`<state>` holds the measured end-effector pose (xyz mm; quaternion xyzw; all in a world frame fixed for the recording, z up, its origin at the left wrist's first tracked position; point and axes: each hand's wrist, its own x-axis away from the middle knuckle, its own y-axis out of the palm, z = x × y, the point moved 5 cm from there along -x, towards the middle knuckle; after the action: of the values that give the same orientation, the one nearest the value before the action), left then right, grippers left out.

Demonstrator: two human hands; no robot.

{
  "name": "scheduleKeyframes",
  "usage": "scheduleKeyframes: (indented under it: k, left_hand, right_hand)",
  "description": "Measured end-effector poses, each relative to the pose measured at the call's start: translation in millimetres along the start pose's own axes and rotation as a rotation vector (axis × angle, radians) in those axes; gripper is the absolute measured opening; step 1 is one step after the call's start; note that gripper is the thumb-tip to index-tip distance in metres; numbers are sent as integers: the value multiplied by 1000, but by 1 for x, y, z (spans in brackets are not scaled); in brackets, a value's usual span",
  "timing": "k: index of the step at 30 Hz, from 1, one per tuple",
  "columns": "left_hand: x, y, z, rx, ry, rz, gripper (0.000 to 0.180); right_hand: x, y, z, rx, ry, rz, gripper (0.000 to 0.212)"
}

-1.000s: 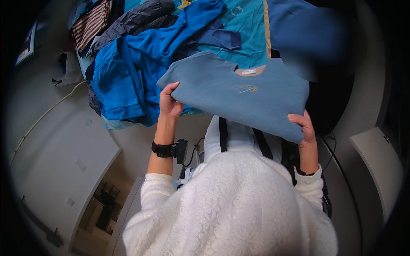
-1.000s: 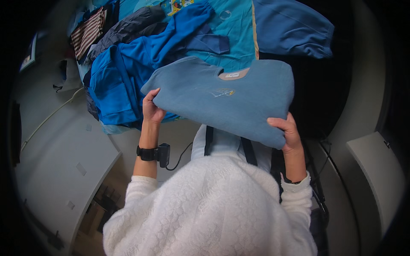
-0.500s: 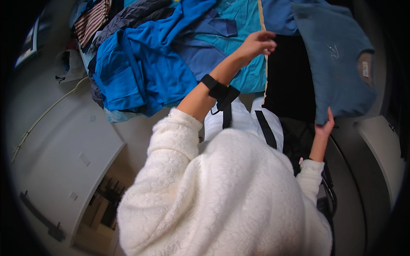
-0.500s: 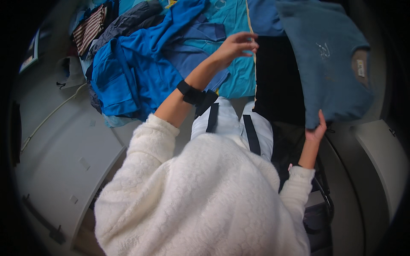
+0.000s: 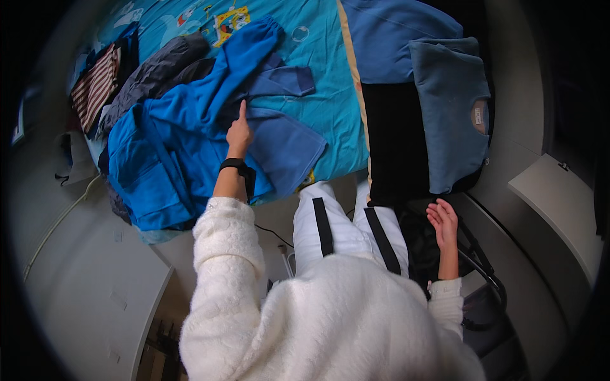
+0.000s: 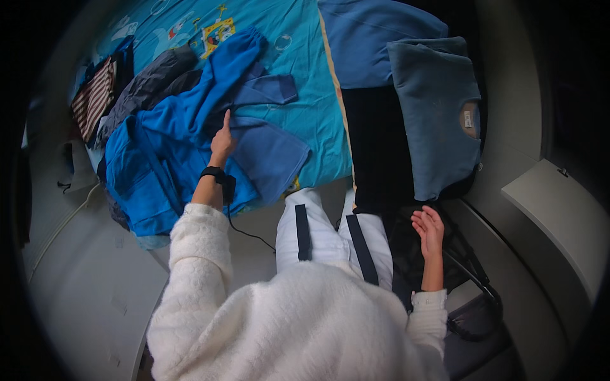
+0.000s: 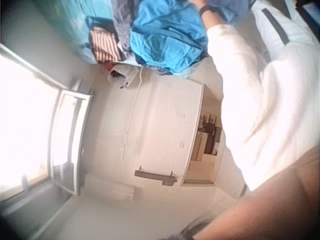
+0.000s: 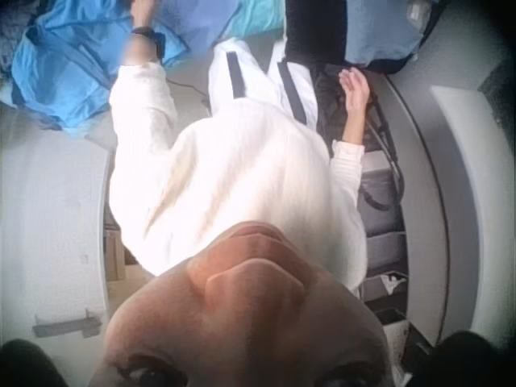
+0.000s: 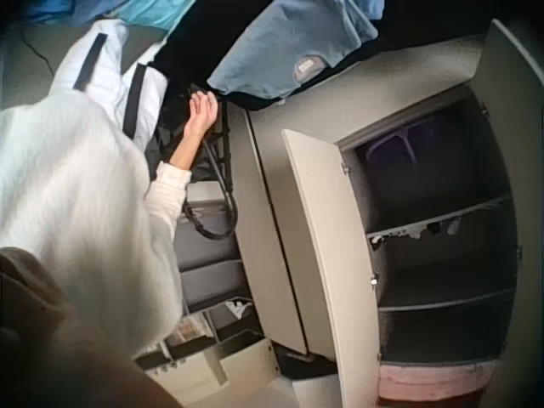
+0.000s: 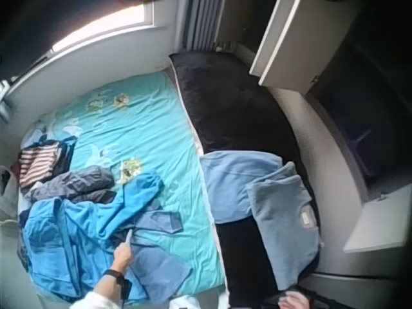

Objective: The person folds several garments on a bed, including a blue jacket, a striped shirt, and a white undershirt. They smooth and align each item before folding and stacking them on the bed.

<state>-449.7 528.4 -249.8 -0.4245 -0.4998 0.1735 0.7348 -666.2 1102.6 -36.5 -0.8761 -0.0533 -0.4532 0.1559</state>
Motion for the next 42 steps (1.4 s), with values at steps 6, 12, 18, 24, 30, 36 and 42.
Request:
scheduleKeyframes:
  k: [6, 12, 18, 24, 30, 36, 42]
  left_hand:
    - [-15, -11, 6, -41, 42, 90, 30]
    - [112, -105, 31, 386, 371, 397, 22]
    - [285, -167, 91, 500, 890, 181, 24]
    - [383, -130, 184, 518, 1269, -356, 39]
    - [344, -196, 151, 1102, 880, 72, 76]
    - [333, -218, 207, 979, 1039, 163, 60]
    - [348, -260, 185, 844, 902, 776, 38]
  right_hand:
    - [29, 24, -11, 165, -40, -17, 26]
    - [30, 127, -32, 110, -165, -401, 34]
    - [50, 281, -24, 154, 119, -1033, 90]
    - [84, 323, -72, 49, -68, -1010, 53]
    - [129, 227, -159, -40, -392, -1088, 60]
    - [179, 166, -195, 250, -917, -1116, 64]
    - [190, 99, -229, 147, -1251, -841, 23]
